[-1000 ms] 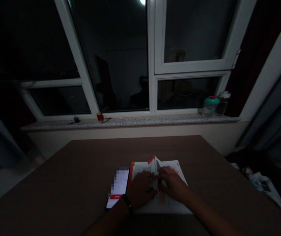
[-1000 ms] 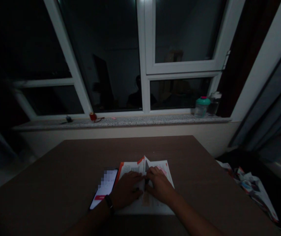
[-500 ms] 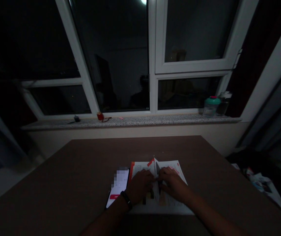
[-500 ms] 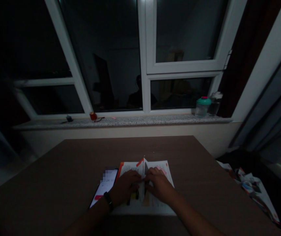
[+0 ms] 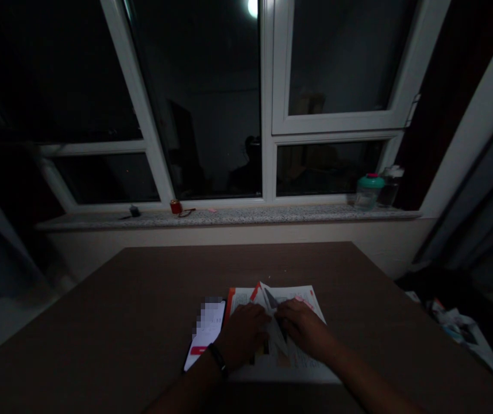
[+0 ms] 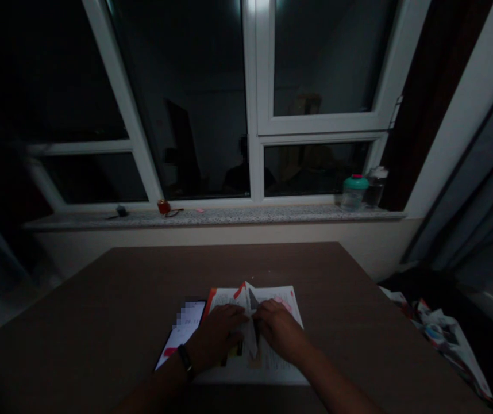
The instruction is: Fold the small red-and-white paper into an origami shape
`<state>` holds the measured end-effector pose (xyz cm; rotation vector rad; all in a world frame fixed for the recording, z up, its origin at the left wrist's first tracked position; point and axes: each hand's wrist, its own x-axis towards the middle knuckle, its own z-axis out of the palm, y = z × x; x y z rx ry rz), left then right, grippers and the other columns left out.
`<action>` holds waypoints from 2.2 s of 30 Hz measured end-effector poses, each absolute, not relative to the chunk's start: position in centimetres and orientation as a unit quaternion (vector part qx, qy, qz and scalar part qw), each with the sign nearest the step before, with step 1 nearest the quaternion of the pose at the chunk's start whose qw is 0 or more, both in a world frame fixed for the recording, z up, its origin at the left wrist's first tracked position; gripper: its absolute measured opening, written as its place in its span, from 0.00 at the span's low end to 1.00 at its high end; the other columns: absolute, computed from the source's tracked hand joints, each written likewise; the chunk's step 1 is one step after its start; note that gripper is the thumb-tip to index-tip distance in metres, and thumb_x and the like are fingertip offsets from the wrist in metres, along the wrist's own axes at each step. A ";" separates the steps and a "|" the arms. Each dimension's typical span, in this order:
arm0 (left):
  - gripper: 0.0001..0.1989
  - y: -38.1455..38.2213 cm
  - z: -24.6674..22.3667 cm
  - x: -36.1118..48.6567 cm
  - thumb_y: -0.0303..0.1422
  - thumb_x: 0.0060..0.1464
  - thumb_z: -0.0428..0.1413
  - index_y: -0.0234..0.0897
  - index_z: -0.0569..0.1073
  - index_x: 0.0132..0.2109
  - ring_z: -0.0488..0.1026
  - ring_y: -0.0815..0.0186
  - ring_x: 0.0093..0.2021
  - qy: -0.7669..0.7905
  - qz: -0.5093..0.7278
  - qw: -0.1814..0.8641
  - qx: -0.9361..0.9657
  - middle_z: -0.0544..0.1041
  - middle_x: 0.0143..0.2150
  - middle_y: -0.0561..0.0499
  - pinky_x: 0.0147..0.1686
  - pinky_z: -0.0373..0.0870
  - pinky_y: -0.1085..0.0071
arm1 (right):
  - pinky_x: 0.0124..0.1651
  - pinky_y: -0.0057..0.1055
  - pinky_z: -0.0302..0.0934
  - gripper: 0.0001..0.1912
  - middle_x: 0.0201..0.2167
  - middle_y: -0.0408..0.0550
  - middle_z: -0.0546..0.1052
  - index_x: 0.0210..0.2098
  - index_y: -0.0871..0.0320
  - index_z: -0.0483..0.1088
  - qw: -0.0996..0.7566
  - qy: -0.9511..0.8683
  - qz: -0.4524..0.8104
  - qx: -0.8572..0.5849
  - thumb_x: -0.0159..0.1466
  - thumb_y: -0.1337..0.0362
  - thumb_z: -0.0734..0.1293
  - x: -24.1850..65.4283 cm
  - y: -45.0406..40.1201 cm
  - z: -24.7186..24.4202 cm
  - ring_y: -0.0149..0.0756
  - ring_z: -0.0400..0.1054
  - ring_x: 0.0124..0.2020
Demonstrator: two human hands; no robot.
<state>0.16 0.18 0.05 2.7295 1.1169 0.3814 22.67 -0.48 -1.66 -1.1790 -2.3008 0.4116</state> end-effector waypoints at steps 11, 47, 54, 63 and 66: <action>0.18 -0.8 0.9 0.3 0.28 0.56 0.59 0.41 0.70 0.53 0.60 0.54 0.61 0.368 0.151 0.084 0.914 0.65 0.61 0.47 0.59 0.60 0.55 | 0.62 0.48 0.47 0.21 0.50 0.50 0.72 0.50 0.51 0.71 0.221 -0.862 0.147 -0.432 0.57 0.62 0.72 22.9 -1.2 -0.8 0.47 0.63 0.53; 0.14 -1.6 0.7 1.4 0.39 0.62 0.59 0.38 0.71 0.51 0.65 0.52 0.57 0.380 0.153 0.062 0.910 0.69 0.57 0.44 0.56 0.63 0.55 | 0.52 0.40 0.56 0.14 0.44 0.50 0.72 0.46 0.55 0.73 0.239 -0.830 0.086 -0.497 0.60 0.68 0.68 23.2 -0.7 -1.1 0.46 0.61 0.49; 0.16 -1.6 0.4 1.4 0.40 0.64 0.56 0.38 0.69 0.54 0.67 0.55 0.56 0.353 0.173 0.084 0.916 0.70 0.56 0.45 0.55 0.66 0.59 | 0.53 0.40 0.56 0.12 0.44 0.50 0.72 0.45 0.56 0.73 0.239 -0.826 0.085 -0.504 0.60 0.67 0.68 23.2 -0.6 -1.0 0.45 0.61 0.49; 0.16 -1.4 0.2 1.3 0.41 0.64 0.55 0.39 0.69 0.54 0.67 0.56 0.56 0.343 0.187 0.083 0.917 0.70 0.55 0.45 0.55 0.66 0.59 | 0.53 0.40 0.57 0.13 0.43 0.50 0.73 0.45 0.56 0.73 0.246 -0.825 0.088 -0.501 0.59 0.68 0.68 23.2 -0.4 -1.4 0.45 0.62 0.49; 0.16 -1.4 0.0 1.2 0.41 0.65 0.55 0.39 0.68 0.55 0.67 0.56 0.57 0.341 0.194 0.091 0.915 0.70 0.57 0.45 0.55 0.66 0.59 | 0.53 0.40 0.57 0.14 0.43 0.50 0.73 0.45 0.56 0.72 0.259 -0.819 0.097 -0.503 0.59 0.69 0.68 23.2 -0.4 -1.4 0.45 0.62 0.49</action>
